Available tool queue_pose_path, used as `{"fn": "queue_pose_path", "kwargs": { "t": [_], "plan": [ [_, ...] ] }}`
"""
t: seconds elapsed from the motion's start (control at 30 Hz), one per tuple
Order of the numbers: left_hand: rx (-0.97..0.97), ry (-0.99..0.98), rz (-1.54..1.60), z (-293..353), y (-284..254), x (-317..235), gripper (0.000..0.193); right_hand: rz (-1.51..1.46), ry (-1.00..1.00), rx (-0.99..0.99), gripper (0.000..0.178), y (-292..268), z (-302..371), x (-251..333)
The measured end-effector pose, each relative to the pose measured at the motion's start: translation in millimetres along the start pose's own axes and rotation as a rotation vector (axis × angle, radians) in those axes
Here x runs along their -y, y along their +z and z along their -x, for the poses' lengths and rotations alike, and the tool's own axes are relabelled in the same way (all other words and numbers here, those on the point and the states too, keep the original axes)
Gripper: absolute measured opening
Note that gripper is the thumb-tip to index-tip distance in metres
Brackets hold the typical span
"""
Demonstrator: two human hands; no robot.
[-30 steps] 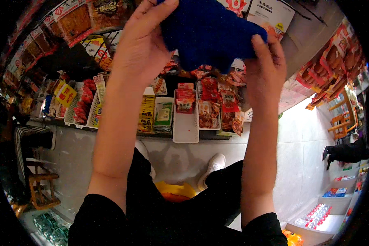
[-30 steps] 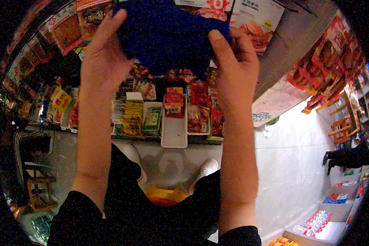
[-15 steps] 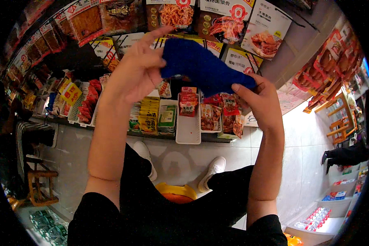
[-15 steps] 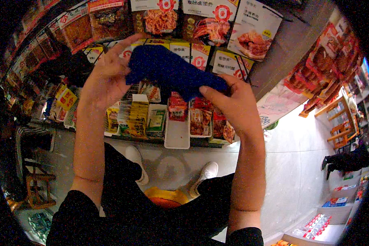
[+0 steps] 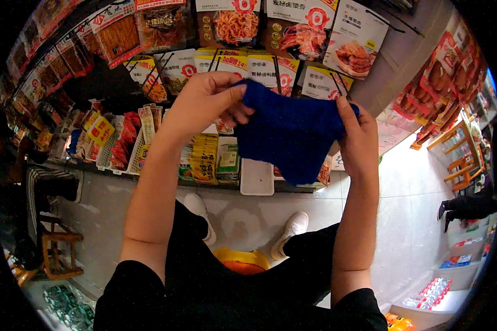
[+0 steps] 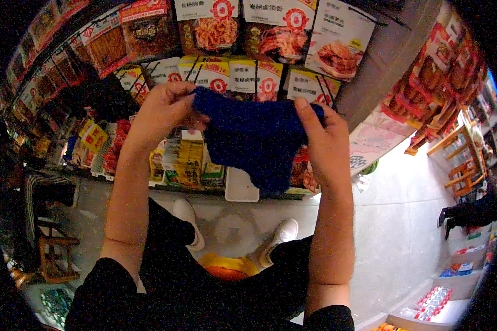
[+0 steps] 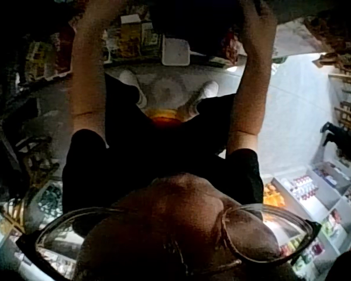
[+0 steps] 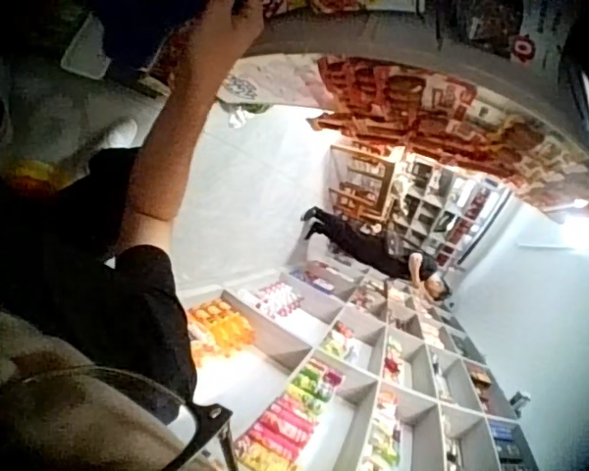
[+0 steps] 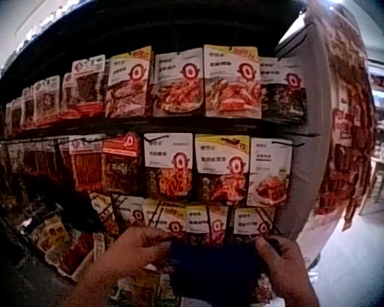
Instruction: The person wipes a small red and white package with a blue cloth, handling it from different sides and then placing it back onto a shelf with other similar items.
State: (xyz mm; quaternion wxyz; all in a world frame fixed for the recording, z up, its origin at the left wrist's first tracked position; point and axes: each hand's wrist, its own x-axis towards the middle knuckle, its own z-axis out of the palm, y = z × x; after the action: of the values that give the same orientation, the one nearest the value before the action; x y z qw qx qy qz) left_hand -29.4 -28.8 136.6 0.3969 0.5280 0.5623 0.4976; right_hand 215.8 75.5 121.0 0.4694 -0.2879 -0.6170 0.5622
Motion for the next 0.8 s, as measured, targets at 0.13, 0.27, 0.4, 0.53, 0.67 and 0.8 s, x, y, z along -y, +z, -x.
{"fn": "queue_pose_path", "kwargs": {
  "t": [0.13,0.27,0.4,0.53,0.67,0.8],
  "plan": [
    [-0.183,0.120,-0.207,-5,-2,5,0.020,0.064,0.122,0.019,0.033,1,-6,1],
    [-0.252,0.301,0.118,-18,5,18,0.029,0.279,0.238,0.100,0.037,-3,-12,-1],
    [-0.238,0.113,0.221,-12,16,6,0.029,0.333,0.241,0.129,0.037,-5,-19,-5],
    [-0.212,0.303,0.002,-16,19,11,0.026,0.540,-0.014,0.090,0.035,1,-21,-13],
    [-0.059,0.338,-0.057,-16,30,13,0.023,0.194,-0.194,0.164,0.027,38,-7,-17],
    [0.089,0.242,-0.014,-10,38,6,0.022,-0.061,-0.136,0.314,0.025,41,-3,-24]
  ]
}}
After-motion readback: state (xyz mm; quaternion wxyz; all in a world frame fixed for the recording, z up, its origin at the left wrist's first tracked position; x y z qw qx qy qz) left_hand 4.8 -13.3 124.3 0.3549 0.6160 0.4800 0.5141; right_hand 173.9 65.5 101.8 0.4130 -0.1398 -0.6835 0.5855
